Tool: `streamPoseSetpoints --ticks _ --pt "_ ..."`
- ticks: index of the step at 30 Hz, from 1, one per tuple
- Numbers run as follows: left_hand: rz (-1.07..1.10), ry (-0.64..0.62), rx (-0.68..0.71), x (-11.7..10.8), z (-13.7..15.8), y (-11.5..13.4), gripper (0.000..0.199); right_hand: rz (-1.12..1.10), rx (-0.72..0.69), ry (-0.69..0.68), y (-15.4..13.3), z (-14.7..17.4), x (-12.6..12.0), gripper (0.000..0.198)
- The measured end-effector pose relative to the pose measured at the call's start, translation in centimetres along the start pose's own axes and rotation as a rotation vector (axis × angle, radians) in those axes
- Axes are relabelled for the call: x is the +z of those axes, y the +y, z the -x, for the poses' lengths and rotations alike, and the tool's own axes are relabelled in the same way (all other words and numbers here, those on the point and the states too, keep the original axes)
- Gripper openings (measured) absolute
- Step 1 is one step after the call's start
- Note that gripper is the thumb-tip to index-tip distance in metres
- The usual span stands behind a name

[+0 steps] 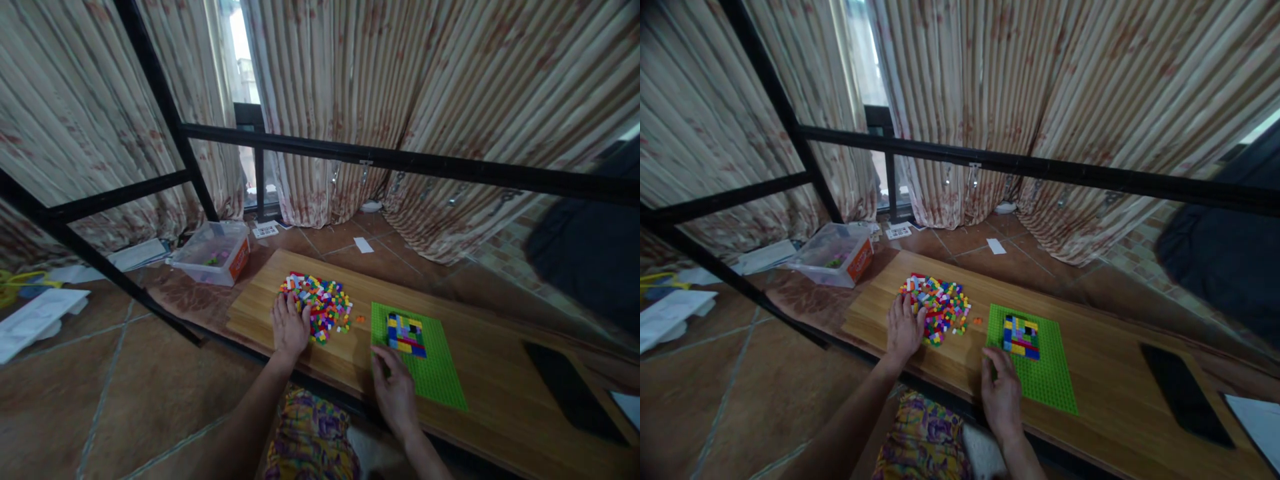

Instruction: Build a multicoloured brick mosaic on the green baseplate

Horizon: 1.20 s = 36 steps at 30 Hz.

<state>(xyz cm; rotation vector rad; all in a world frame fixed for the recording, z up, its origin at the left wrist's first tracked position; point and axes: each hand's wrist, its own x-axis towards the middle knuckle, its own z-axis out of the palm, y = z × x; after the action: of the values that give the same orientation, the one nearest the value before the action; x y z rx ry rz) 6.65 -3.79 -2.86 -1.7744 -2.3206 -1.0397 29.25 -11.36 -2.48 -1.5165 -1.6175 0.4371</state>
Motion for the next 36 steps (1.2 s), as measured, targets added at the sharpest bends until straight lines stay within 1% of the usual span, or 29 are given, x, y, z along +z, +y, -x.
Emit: streamPoseSetpoints --ticks 3,8,11,14,16,19,20,23,25,27,30,33,36 --pt "0.079 0.012 -0.011 0.5 0.2 0.9 0.058 0.003 -0.089 -0.072 -1.5 0.0 1.6 0.028" --pt "0.298 0.013 -0.004 0.5 0.6 1.8 0.051 0.041 -0.303 -0.215 -4.2 0.2 4.4 0.026" --pt "0.446 -0.009 0.016 0.0 1.1 1.7 0.047 0.093 -0.402 -0.315 -5.6 0.3 5.6 0.023" --pt "0.507 -0.022 0.021 -0.7 1.0 0.9 0.043 0.148 -0.451 -0.394 -6.4 -0.1 6.4 0.019" --pt "0.470 -0.020 0.040 -1.2 0.3 0.2 0.040 0.184 -0.457 -0.386 -6.3 -0.6 6.6 0.019" --pt "0.319 -0.040 0.079 -1.5 -2.0 -0.6 0.034 0.212 -0.441 -0.309 -5.3 -1.4 6.7 0.023" --pt "0.253 -0.068 0.094 -1.5 -2.9 -0.8 0.033 0.213 -0.433 -0.279 -4.9 -1.6 6.7 0.024" --pt "0.061 -0.207 0.146 -1.4 -5.5 -0.5 0.035 0.207 -0.398 -0.210 -3.9 -1.9 6.3 0.025" --pt "-0.021 -0.281 0.178 -1.2 -6.7 0.0 0.036 0.199 -0.368 -0.177 -3.6 -1.8 6.0 0.025" --pt "-0.065 -0.319 0.199 -1.0 -7.4 0.4 0.033 0.188 -0.343 -0.157 -3.5 -1.4 5.6 0.025" --pt "-0.105 -0.324 0.208 -0.7 -7.9 0.8 0.029 0.167 -0.324 -0.155 -3.6 -0.9 5.0 0.024" --pt "-0.123 -0.325 0.181 -0.3 -8.3 0.9 0.026 0.145 -0.306 -0.152 -3.6 -0.5 4.6 0.024" --pt "-0.110 -0.352 0.141 0.0 -8.8 0.7 0.026 0.127 -0.287 -0.142 -3.6 -0.4 4.3 0.024"
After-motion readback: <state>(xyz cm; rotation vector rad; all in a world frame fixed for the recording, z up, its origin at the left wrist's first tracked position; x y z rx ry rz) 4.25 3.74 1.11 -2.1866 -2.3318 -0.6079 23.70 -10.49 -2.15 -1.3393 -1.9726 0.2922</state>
